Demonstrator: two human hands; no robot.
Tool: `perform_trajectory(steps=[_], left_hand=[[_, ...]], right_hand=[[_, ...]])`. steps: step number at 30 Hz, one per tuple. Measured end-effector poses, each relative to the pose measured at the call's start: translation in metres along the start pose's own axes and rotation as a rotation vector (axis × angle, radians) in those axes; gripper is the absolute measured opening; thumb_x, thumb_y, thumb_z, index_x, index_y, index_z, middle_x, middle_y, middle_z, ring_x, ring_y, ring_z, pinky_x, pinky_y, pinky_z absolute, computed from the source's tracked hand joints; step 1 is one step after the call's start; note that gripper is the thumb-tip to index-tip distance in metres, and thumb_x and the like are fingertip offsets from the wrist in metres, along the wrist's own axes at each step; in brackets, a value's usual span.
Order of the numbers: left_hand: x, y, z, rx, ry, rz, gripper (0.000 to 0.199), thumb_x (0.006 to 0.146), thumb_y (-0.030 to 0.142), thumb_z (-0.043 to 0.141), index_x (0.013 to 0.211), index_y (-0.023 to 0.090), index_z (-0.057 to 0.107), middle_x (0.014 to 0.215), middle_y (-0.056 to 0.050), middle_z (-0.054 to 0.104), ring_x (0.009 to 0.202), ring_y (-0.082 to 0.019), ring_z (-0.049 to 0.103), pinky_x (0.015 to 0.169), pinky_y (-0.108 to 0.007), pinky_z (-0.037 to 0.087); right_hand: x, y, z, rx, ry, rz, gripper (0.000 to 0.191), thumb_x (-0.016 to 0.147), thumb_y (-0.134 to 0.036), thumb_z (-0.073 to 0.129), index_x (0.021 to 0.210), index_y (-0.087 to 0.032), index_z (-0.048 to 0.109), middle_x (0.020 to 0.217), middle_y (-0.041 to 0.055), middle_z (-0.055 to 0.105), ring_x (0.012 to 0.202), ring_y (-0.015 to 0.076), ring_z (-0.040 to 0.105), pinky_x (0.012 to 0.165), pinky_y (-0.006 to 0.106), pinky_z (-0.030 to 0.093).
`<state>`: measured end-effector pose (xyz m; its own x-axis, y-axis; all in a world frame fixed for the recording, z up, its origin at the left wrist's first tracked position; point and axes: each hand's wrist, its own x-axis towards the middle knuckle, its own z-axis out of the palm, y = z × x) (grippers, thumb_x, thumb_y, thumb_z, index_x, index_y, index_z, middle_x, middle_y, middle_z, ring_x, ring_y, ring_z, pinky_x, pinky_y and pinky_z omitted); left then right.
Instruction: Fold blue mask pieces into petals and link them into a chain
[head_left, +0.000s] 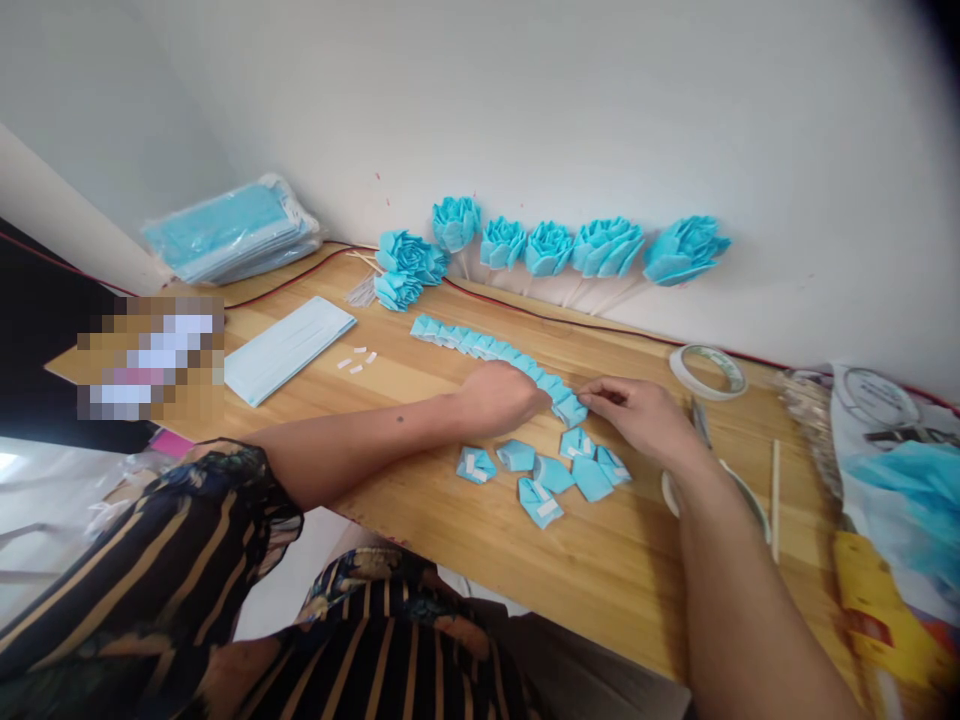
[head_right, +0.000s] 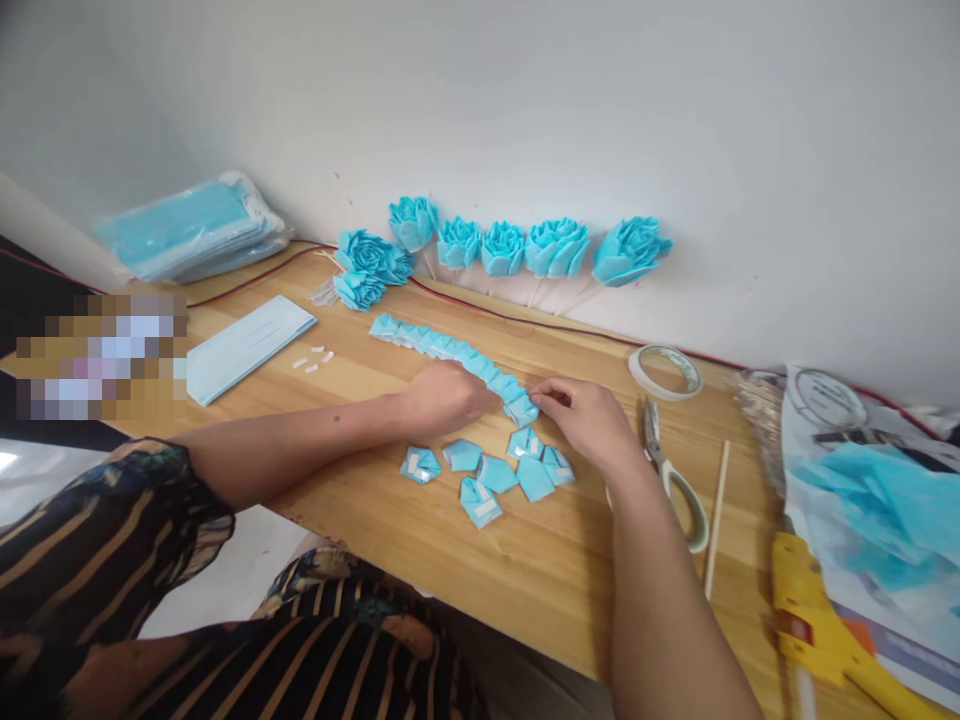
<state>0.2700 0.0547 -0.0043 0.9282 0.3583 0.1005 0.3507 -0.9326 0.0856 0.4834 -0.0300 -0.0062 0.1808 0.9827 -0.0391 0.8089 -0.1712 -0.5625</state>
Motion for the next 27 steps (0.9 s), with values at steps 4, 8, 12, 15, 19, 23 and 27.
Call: perform_trajectory(steps=[4,8,12,15,19,23,27], left_hand=[[0.000,0.000,0.000,-0.011,-0.011,-0.004,0.032,0.093,0.024,0.043,0.088,0.019,0.073,0.076,-0.008,0.071,0.068,-0.019,0.063,0.055,-0.029,0.028],[0.000,-0.001,0.001,-0.034,0.001,-0.003,0.031,0.093,0.023,0.043,0.088,0.019,0.074,0.076,-0.008,0.072,0.069,-0.019,0.064,0.056,-0.029,0.029],[0.000,-0.002,0.002,-0.108,0.059,-0.027,0.032,0.092,0.022,0.042,0.090,0.020,0.074,0.082,-0.008,0.074,0.074,-0.019,0.066,0.058,-0.027,0.032],[0.000,-0.001,0.002,-0.183,0.147,-0.073,0.033,0.092,0.022,0.043,0.100,0.022,0.074,0.090,-0.006,0.076,0.078,-0.018,0.068,0.060,-0.026,0.035],[-0.001,0.000,0.004,-0.207,0.137,-0.078,0.034,0.093,0.024,0.043,0.108,0.026,0.073,0.094,-0.005,0.077,0.081,-0.019,0.069,0.061,-0.027,0.036],[-0.001,0.000,0.011,-0.135,0.096,-0.025,0.035,0.094,0.023,0.044,0.117,0.028,0.070,0.090,-0.005,0.076,0.078,-0.019,0.068,0.061,-0.027,0.036],[-0.001,0.001,0.011,-0.029,0.040,0.047,0.031,0.093,0.021,0.045,0.112,0.023,0.070,0.076,-0.006,0.072,0.070,-0.019,0.066,0.059,-0.028,0.036]], right_hand=[[0.000,-0.002,0.001,-0.007,0.008,-0.001,0.022,0.083,-0.041,0.059,0.081,-0.027,0.075,0.086,-0.0004,0.077,0.077,0.0206,0.066,0.067,0.031,0.042],[0.001,-0.004,0.002,-0.010,0.004,-0.005,0.022,0.082,-0.041,0.059,0.079,-0.026,0.075,0.081,0.0000,0.076,0.072,0.0198,0.065,0.063,0.030,0.041],[0.000,-0.006,0.002,-0.007,-0.001,0.016,0.022,0.082,-0.041,0.059,0.080,-0.026,0.075,0.082,-0.0005,0.076,0.073,0.0195,0.065,0.064,0.030,0.041],[0.000,-0.007,0.001,-0.012,-0.007,0.032,0.023,0.081,-0.043,0.059,0.079,-0.026,0.075,0.078,-0.0011,0.075,0.069,0.0186,0.063,0.061,0.029,0.039],[0.000,-0.005,0.002,-0.025,0.006,0.012,0.025,0.082,-0.044,0.058,0.079,-0.026,0.075,0.075,-0.0008,0.074,0.067,0.0187,0.062,0.058,0.029,0.038],[0.000,-0.002,0.004,-0.030,0.010,-0.008,0.024,0.082,-0.044,0.058,0.081,-0.026,0.075,0.079,-0.0001,0.075,0.068,0.0193,0.064,0.061,0.030,0.040],[0.000,-0.002,0.003,-0.028,0.001,-0.029,0.023,0.084,-0.042,0.057,0.081,-0.026,0.074,0.082,0.0006,0.076,0.075,0.0204,0.066,0.065,0.030,0.043]])
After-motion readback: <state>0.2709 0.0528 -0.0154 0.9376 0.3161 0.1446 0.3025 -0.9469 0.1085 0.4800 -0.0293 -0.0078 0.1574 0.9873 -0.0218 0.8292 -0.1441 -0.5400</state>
